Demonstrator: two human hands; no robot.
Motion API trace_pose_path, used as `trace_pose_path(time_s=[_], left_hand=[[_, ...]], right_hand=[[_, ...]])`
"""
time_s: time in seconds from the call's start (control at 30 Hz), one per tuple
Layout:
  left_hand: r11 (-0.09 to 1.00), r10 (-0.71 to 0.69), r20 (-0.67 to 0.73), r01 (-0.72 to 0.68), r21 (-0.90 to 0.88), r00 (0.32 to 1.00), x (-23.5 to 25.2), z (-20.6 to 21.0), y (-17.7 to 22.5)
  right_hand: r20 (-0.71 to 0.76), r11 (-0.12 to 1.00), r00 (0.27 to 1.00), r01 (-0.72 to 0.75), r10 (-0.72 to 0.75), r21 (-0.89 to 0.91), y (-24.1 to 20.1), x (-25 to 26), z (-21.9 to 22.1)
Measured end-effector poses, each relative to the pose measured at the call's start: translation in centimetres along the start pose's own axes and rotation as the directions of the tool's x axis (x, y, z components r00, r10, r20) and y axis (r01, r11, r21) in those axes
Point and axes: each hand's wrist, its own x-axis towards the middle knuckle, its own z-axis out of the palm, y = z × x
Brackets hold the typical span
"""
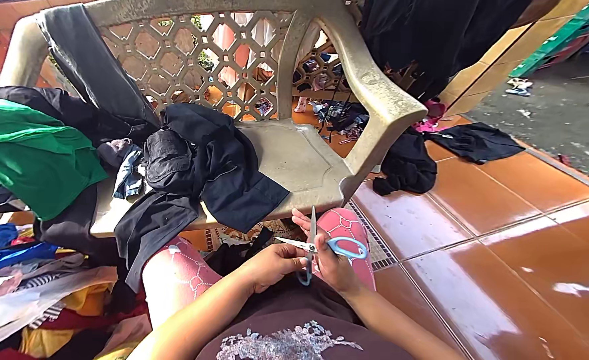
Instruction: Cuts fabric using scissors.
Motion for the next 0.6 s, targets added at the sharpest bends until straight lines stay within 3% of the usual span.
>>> trace_pose_path(time_s=[0.07,0.17,0.23,0.3,0.4,0.47,0.6], left_hand=[[0.998,-0.065,-0.065,0.065,-0.002,0.996,0.6,-0.4,-1.1],[0.920,-0.263,-0.348,0.124,-0.372,0.900,2.5,-1.1,-2.2],[0.796,-0.364,-0.392,0.064,-0.602,0.845,3.7,-2.1,-1.9],[0.682,-0.424,-0.375,0.019,-0.731,0.824,4.9,-2.9,-1.3],[0.558,-0.528,-0.390,-0.039,-0.829,0.755,7.2,-3.7,-0.9],[0.537,-0.538,-0.427,-0.094,-0.838,0.727,7.9,-3.8,-0.9],[0.551,-0.454,-0.536,-0.248,-0.797,0.712,7.3,-3.3,-1.3]], right_hand=[[-0.053,1.000,0.998,0.017,-0.018,-0.024,0.0,0.5,-0.4],[-0.184,0.989,0.980,0.045,-0.070,-0.139,0.1,1.3,-1.3],[-0.220,0.979,0.971,0.052,-0.096,-0.199,0.3,1.6,-2.1],[-0.166,0.959,0.983,0.034,-0.083,-0.280,0.5,1.6,-2.9],[-0.072,0.856,0.986,-0.169,0.154,-0.488,-0.7,1.3,-3.0],[-0.021,0.783,0.930,-0.322,0.368,-0.531,-1.4,1.2,-2.7],[0.147,0.796,0.887,-0.307,0.438,-0.523,-0.2,0.3,-3.4]])
